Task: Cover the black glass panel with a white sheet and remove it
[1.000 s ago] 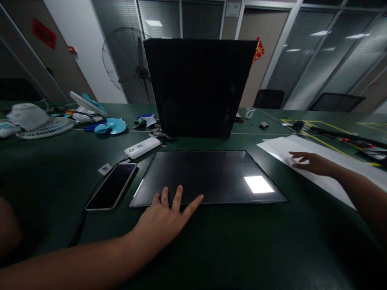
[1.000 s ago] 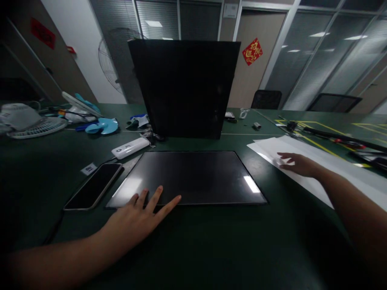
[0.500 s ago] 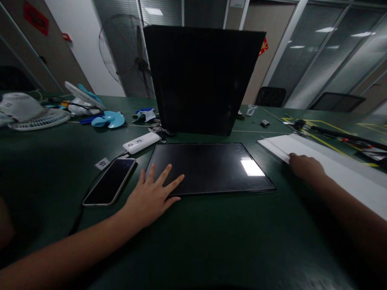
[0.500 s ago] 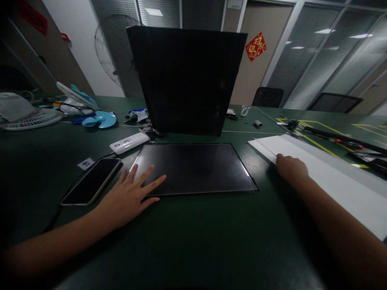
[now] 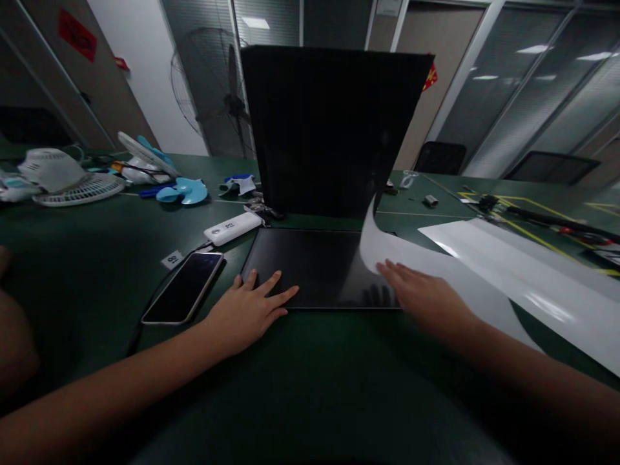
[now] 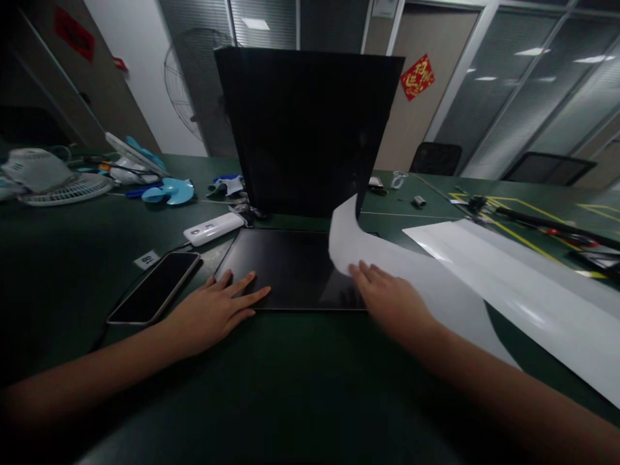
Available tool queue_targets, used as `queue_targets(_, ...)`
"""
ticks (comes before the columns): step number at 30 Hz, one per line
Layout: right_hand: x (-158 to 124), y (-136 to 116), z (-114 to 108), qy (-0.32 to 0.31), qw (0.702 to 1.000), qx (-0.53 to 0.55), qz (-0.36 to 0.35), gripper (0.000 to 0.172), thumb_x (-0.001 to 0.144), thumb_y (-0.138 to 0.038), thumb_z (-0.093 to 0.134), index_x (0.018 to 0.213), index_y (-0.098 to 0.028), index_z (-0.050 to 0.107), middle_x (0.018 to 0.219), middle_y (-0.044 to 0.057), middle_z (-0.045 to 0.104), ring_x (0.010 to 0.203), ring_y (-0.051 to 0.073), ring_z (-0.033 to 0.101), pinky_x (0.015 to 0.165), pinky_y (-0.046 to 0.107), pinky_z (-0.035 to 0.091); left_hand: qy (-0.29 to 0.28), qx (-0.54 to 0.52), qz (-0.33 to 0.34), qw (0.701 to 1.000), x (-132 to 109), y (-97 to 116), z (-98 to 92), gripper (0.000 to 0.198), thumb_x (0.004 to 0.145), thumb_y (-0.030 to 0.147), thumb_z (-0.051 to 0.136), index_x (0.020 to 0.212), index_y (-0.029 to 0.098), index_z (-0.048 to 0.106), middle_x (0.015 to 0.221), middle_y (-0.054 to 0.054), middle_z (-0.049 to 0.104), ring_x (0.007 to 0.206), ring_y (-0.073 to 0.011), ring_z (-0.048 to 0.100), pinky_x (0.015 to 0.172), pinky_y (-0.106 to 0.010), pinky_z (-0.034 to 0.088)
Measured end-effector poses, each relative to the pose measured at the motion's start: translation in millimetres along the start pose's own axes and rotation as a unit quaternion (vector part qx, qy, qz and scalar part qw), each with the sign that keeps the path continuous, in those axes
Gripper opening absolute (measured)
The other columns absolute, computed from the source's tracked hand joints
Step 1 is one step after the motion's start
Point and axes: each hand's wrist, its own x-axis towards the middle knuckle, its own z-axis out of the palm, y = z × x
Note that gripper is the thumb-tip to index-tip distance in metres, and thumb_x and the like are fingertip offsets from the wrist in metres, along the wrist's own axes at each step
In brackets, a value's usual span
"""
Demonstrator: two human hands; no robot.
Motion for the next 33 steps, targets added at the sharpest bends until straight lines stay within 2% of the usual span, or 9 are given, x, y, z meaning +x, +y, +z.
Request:
queue_targets(4,11,-41,13,-0.017,0.995,0.059,-0.074,0.063,0.098,-0.012,0.04,0.159,-0.023,0.05,0.162,0.01,0.045,0.145,0.031,0.048,0.116,0.053,0.047,0.015,-0.001,0.047,0.999,1,0,3.1,0.051,0.107,0.045,0.045,0.158,0.048,0.04,0.168,-0.007,0.038,0.147,-0.0505,0.04,0.11,-0.075,0.04)
queue_targets(8,25,-54,15,-0.015,0.988,0.11,-0.105,0.055,0.105,-0.025,0.039,0.16,-0.026,0.05,0.164,0.008,0.042,0.15,0.031,0.042,0.12,0.057,0.039,0.06,-0.002,0.087,0.994,-2,0,3.2,0.047,0.106,0.04,0.049,0.153,0.036,0.053,0.158,-0.01,0.053,0.141,-0.0443,0.051,0.108,-0.067,0.048)
queue_targets(11,32,-55,16,-0.005,0.982,0.131,-0.135,0.054,0.107,-0.028,0.038,0.16,-0.028,0.049,0.165,0.005,0.04,0.151,0.029,0.04,0.123,0.056,0.036,0.126,0.012,0.099,0.987,-8,2,-0.6,0.041,0.106,0.045,0.05,0.122,0.018,0.075,0.124,-0.015,0.074,0.108,-0.0348,0.071,0.089,-0.052,0.06)
queue_targets(14,38,-53,21,0.011,0.972,0.158,-0.173,0.053,0.108,-0.03,0.038,0.159,-0.033,0.05,0.164,0.001,0.041,0.152,0.026,0.04,0.124,0.055,0.034,0.195,0.043,0.131,0.971,-13,4,-5.4,0.044,0.105,0.046,0.048,0.094,0.016,0.078,0.094,-0.012,0.073,0.085,-0.0279,0.07,0.077,-0.044,0.059)
queue_targets(18,41,-52,27,0.023,0.96,0.19,-0.204,0.052,0.108,-0.034,0.038,0.159,-0.035,0.049,0.164,0.0,0.041,0.153,0.024,0.037,0.125,0.055,0.033,0.218,0.047,0.133,0.966,-11,2,-3.8,0.039,0.1,0.048,0.059,0.122,0.02,0.075,0.122,-0.016,0.07,0.111,-0.0346,0.066,0.095,-0.051,0.055)
queue_targets(20,39,-53,26,0.02,0.955,0.205,-0.213,0.054,0.108,-0.039,0.039,0.161,-0.035,0.046,0.166,0.0,0.037,0.154,0.025,0.035,0.125,0.055,0.032,0.187,0.032,0.108,0.976,-7,0,0.3,0.049,0.098,0.053,0.062,0.138,0.026,0.067,0.142,-0.016,0.062,0.128,-0.0388,0.059,0.106,-0.057,0.049)
queue_targets(23,36,-51,19,0.0,0.949,0.225,-0.22,0.059,0.106,-0.047,0.041,0.164,-0.035,0.041,0.169,0.0,0.031,0.155,0.025,0.034,0.125,0.053,0.033,0.119,0.008,0.068,0.99,-4,-2,3.9,0.053,0.1,0.059,0.056,0.143,0.029,0.064,0.148,-0.013,0.061,0.133,-0.0389,0.058,0.106,-0.059,0.051)
queue_targets(27,39,-9,15,0.039,0.963,0.227,-0.137,0.064,0.106,-0.051,0.04,0.167,-0.033,0.035,0.169,0.001,0.033,0.152,0.026,0.038,0.123,0.051,0.037,0.085,0.001,0.054,0.995,-5,0,-0.1,0.052,0.102,0.057,0.05,0.14,0.025,0.067,0.144,-0.013,0.064,0.129,-0.0366,0.063,0.1,-0.055,0.057)
queue_targets(33,32,143,64,0.108,0.977,0.047,0.178,0.071,0.105,-0.049,0.036,0.161,-0.005,0.039,0.161,0.024,0.041,0.151,0.034,0.035,0.122,0.052,0.03,0.075,0.004,0.023,0.997,-8,2,-6.7,0.05,0.103,0.056,0.05,0.139,0.027,0.068,0.142,-0.011,0.067,0.126,-0.0374,0.065,0.088,-0.051,0.061)
